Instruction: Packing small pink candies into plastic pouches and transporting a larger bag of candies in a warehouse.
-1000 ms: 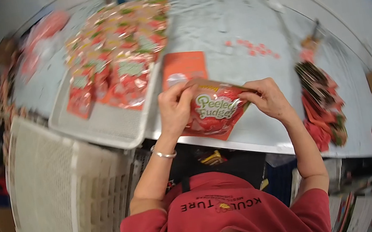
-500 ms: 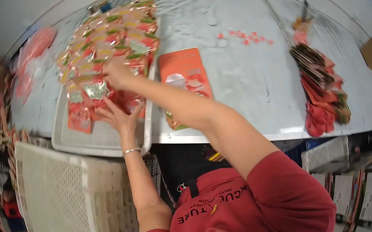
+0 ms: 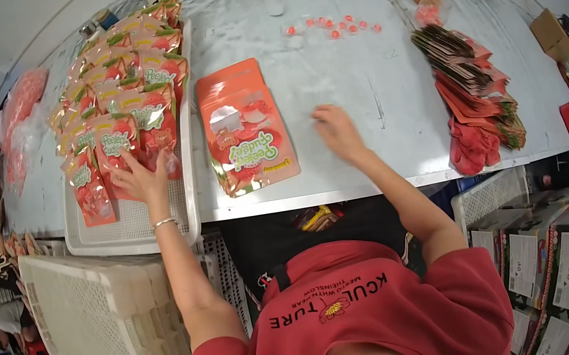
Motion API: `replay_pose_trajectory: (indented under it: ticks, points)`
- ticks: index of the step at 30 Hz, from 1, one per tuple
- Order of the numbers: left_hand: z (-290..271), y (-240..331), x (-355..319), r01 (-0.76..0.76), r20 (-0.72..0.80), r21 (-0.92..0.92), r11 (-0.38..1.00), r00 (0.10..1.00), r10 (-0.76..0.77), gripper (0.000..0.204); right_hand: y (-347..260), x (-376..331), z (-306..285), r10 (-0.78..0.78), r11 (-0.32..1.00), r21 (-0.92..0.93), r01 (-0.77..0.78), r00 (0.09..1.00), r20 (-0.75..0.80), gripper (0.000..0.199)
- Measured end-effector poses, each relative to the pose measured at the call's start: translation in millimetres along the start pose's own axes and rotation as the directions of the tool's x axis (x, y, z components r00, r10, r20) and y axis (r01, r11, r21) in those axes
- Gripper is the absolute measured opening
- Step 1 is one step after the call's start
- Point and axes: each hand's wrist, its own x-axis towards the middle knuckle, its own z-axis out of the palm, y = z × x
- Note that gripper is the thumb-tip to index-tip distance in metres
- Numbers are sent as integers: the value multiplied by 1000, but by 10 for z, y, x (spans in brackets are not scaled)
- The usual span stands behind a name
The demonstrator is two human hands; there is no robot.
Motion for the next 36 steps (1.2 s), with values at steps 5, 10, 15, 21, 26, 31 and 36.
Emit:
replay_pose_trajectory:
  ticks: [5, 10, 15, 21, 26, 31, 36]
  points:
    - [-331, 927, -654, -413, 193, -563, 716, 777, 599, 47, 199, -229, -169, 81, 997, 11, -81, 991, -103, 15]
    - [-394, 1103, -1016, -510, 218, -534, 675, 688, 692, 46, 207, -290, -108, 25, 997, -67, -33, 992, -123, 13]
    - [-329, 1100, -1102, -643, 215, -438, 628, 604, 768, 44, 188, -308, -135, 14, 998, -60, -22, 992, -122, 13]
    - [-283, 1127, -940, -662, 211, -519, 541, 514, 831, 31, 170, -329, -179, -1, 998, -67, -8, 991, -134, 13]
    - [-301, 1353, -676, -448, 382, -549, 706, 617, 688, 11, 172, -329, -187, 4, 997, -70, -13, 992, -130, 14]
    - [-87, 1410, -352, -186, 580, -592, 784, 577, 575, 33, 56, -173, -142, 242, 951, 208, -227, 969, -50, 18]
    - [44, 1414, -204, 32, 660, -649, 760, 521, 541, 31, -747, 368, -136, -252, 967, 48, 251, 968, 11, 25]
